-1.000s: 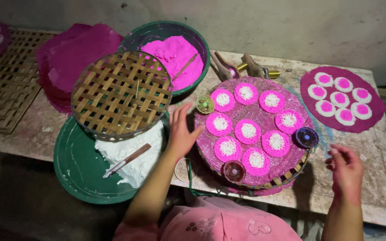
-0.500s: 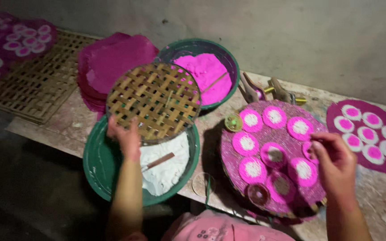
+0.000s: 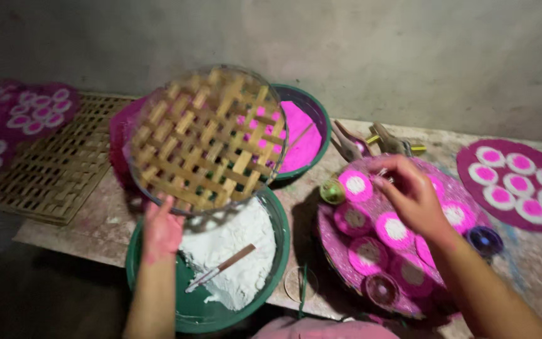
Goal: The person arranges pink and white rice cakes on a cloth-lined bamboo steamer, places the steamer over a pot, and covers it to steam. They then prepare a new batch by spreading pink dough on a cloth, using a wooden press to form white dough rings, and arranging them on the cloth.
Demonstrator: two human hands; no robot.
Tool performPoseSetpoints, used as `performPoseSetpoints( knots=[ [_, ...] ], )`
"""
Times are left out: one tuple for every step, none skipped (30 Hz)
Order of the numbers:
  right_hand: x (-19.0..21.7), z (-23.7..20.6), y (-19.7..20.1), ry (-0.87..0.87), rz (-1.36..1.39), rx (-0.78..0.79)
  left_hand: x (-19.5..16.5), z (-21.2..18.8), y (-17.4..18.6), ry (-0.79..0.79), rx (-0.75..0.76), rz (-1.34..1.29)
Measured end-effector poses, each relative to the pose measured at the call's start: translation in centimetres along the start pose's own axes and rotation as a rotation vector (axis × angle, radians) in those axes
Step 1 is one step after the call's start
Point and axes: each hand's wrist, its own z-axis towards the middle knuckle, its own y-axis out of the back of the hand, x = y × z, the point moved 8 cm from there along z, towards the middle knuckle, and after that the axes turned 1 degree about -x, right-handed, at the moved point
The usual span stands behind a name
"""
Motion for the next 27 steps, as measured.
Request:
performPoseSetpoints(
  knots=[
    [0.1,0.4,0.9,-0.006,0.029,-0.019,-1.1,-0.7,-1.7,-0.019,0.045,0.032],
    [0.2,0.5,1.8,-0.014,0.055,-0.038,-1.7,-1.7,-3.8,-0.028,0.108,0.032],
    [0.4,0.3,3.2,-0.028,0.141,-0.045,-1.8,-2.8,-6.4,-0.038,0.173,0.027],
    [0.6,0.2,5.0,-0.036,0.225,-0.053,-1.5,-3.9,-8.9,-0.051,0.213,0.038],
    [0.9,-0.4,6.8,-0.042,0.307,-0.061,-0.8,-5.2,-11.5,-0.065,0.253,0.046],
    [1.0,-1.6,8.8,-0.036,0.364,-0.092,0.4,-6.6,-14.2,-0.077,0.293,0.056],
    [1.1,-2.8,11.1,-0.027,0.419,-0.123,2.3,-7.9,-16.7,-0.032,0.322,0.039],
    [1.1,-3.9,13.4,-0.014,0.475,-0.153,4.1,-9.1,-18.9,0.009,0.351,0.022],
    [0.7,-5.7,15.8,-0.045,0.437,-0.2,6.0,-10.3,-20.7,0.051,0.379,0.009],
    [0.2,-8.1,17.8,-0.08,0.401,-0.244,7.9,-11.6,-22.1,0.097,0.403,0.001],
    [-0.5,-10.3,19.4,-0.114,0.364,-0.284,9.7,-12.7,-23.3,0.14,0.425,-0.009],
    [-1.2,-12.6,20.8,-0.138,0.309,-0.342,11.5,-13.7,-24.3,0.178,0.448,-0.021],
    [-2.0,-15.1,22.0,-0.161,0.255,-0.396,13.3,-14.4,-24.8,0.192,0.446,0.02],
    [-2.7,-17.5,23.2,-0.186,0.202,-0.446,15.1,-15.2,-25.2,0.205,0.44,0.06],
    [-3.4,-19.3,23.8,-0.186,0.166,-0.472,16.8,-15.8,-25.2,0.216,0.431,0.103],
    [-4.4,-21.1,24.0,-0.186,0.134,-0.497,17.9,-16.4,-25.1,0.143,0.434,0.209],
    [-5.2,-22.6,24.3,-0.183,0.104,-0.521,18.9,-16.9,-24.9,0.067,0.435,0.315],
    [-6.3,-23.8,24.6,-0.206,0.124,-0.542,19.8,-17.4,-24.7,-0.013,0.433,0.422],
    [-7.5,-24.9,24.5,-0.231,0.146,-0.563,20.3,-17.7,-24.2,-0.119,0.399,0.594],
    [-8.6,-25.8,24.6,-0.26,0.169,-0.581,20.8,-18.1,-23.7,-0.222,0.359,0.769],
    [-9.4,-26.5,24.6,-0.267,0.15,-0.557,21.2,-18.5,-23.3,-0.325,0.313,0.943],
    [-10.1,-26.8,24.5,-0.269,0.132,-0.533,21.8,-18.7,-22.8,-0.347,0.275,0.997],
    [-10.8,-26.9,24.6,-0.268,0.114,-0.508,22.3,-18.7,-22.4,-0.371,0.234,1.05],
    [-11.5,-27.1,24.7,-0.266,0.117,-0.497,22.7,-18.8,-22.0,-0.392,0.192,1.104],
    [-12.0,-27.1,24.8,-0.265,0.121,-0.487,23.1,-18.9,-21.8,-0.405,0.185,1.114],
    [-12.5,-27.1,25.0,-0.265,0.124,-0.478,23.5,-19.0,-21.7,-0.417,0.179,1.124],
    [-12.9,-27.2,25.1,-0.263,0.124,-0.472,23.8,-19.1,-21.7,-0.429,0.174,1.133]
  ],
)
